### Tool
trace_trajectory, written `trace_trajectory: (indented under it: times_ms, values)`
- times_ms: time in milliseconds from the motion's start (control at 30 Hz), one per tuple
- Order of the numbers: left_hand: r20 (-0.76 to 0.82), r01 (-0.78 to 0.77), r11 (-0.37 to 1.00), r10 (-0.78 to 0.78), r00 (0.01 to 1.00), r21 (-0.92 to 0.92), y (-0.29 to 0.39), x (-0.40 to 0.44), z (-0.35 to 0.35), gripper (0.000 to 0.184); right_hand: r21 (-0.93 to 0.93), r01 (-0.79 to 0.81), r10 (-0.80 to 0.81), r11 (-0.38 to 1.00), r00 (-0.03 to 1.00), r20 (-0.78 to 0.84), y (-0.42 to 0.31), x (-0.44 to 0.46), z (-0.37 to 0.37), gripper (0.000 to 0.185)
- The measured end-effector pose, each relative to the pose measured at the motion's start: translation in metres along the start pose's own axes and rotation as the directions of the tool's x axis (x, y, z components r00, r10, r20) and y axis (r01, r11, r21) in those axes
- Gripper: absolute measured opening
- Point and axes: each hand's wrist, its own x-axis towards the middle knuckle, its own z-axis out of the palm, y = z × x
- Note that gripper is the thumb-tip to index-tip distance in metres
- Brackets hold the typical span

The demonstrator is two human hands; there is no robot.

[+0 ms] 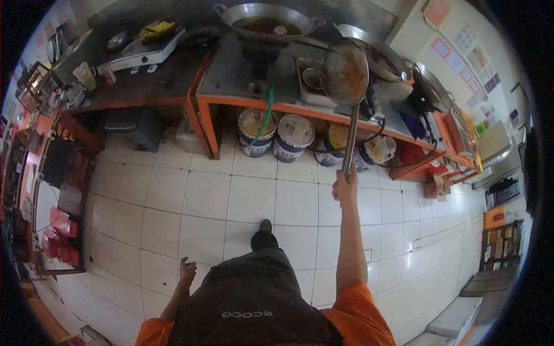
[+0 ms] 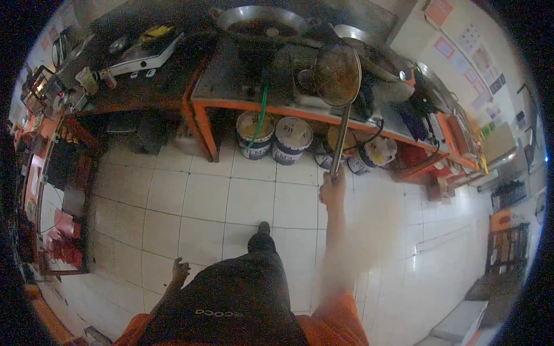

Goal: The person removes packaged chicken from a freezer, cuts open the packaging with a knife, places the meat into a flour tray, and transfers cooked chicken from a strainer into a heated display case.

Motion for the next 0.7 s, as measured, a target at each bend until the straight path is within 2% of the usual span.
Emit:
trace_trajectory:
  times_ms: [33,67,133,167,200,233,267,300,333,367,433,500,533,600,700]
  values:
    - [0.048,-0.119,0.992,0.121,0.992,-0.030,0.026,0.012,0.022,0.053,0.066,0.041,-0.043,0.997,0.998,0.038,0.004,0.033,-0.005,0.059]
    - [0.091,-0.231,0.971,0.236,0.968,-0.059,0.053,0.025,0.042,0.048,0.047,0.045,-0.047,0.998,0.998,0.044,0.009,0.061,-0.009,0.059]
    - [0.063,-0.507,0.847,0.504,0.862,0.158,0.161,0.038,0.110,0.031,0.010,0.054,-0.054,0.999,0.997,0.056,0.008,0.105,-0.017,0.059]
    - [0.077,-0.619,0.740,0.624,0.778,0.263,0.203,0.046,0.133,0.023,-0.032,0.170,-0.168,0.985,0.984,0.055,0.041,0.135,-0.023,0.060]
    - [0.055,-0.695,0.713,0.694,0.718,0.092,0.196,0.120,0.172,0.026,-0.074,0.283,-0.280,0.956,0.959,0.053,0.076,0.166,-0.029,0.060]
    - [0.086,-0.695,0.711,0.690,0.719,0.105,0.299,0.093,0.202,0.032,-0.084,0.272,-0.265,0.959,0.961,0.083,0.067,0.173,-0.032,0.061]
    - [0.066,-0.763,0.621,0.766,0.639,0.180,0.366,0.106,0.233,0.032,-0.098,0.256,-0.248,0.962,0.965,0.085,0.069,0.178,-0.033,0.061]
    - [0.086,-0.812,0.422,0.866,0.493,0.402,0.390,0.176,0.265,0.031,-0.113,0.240,-0.231,0.964,0.969,0.087,0.066,0.181,-0.032,0.061]
    - [-0.032,-0.735,0.662,0.746,0.665,0.146,0.470,0.147,0.286,0.029,-0.127,0.224,-0.214,0.966,0.973,0.089,0.063,0.184,-0.032,0.060]
    - [0.029,-0.776,0.617,0.780,0.625,0.129,0.512,0.186,0.306,0.026,-0.130,0.174,-0.163,0.976,0.983,0.090,0.038,0.177,-0.028,0.060]
    - [-0.076,-0.647,0.761,0.643,0.762,-0.049,0.562,0.275,0.358,0.026,-0.068,0.097,-0.091,0.993,0.992,0.082,0.016,0.170,-0.022,0.060]
    - [0.063,-0.332,0.872,0.378,0.924,-0.360,0.621,0.279,0.377,0.029,0.064,0.040,-0.044,0.997,0.997,0.062,0.009,0.170,-0.019,0.061]
    - [0.077,-0.330,0.896,0.367,0.927,-0.297,0.627,0.295,0.388,0.030,0.030,-0.020,0.018,0.999,0.998,0.064,-0.003,0.170,-0.018,0.061]
    - [0.096,-0.334,0.927,0.353,0.931,-0.168,0.638,0.323,0.399,0.033,-0.042,0.070,-0.068,0.997,0.997,0.048,0.011,0.175,-0.021,0.061]
    - [-0.124,-0.513,0.837,0.498,0.858,-0.191,0.633,0.322,0.402,0.035,-0.194,0.106,-0.107,0.975,0.994,0.008,0.003,0.171,-0.020,0.059]
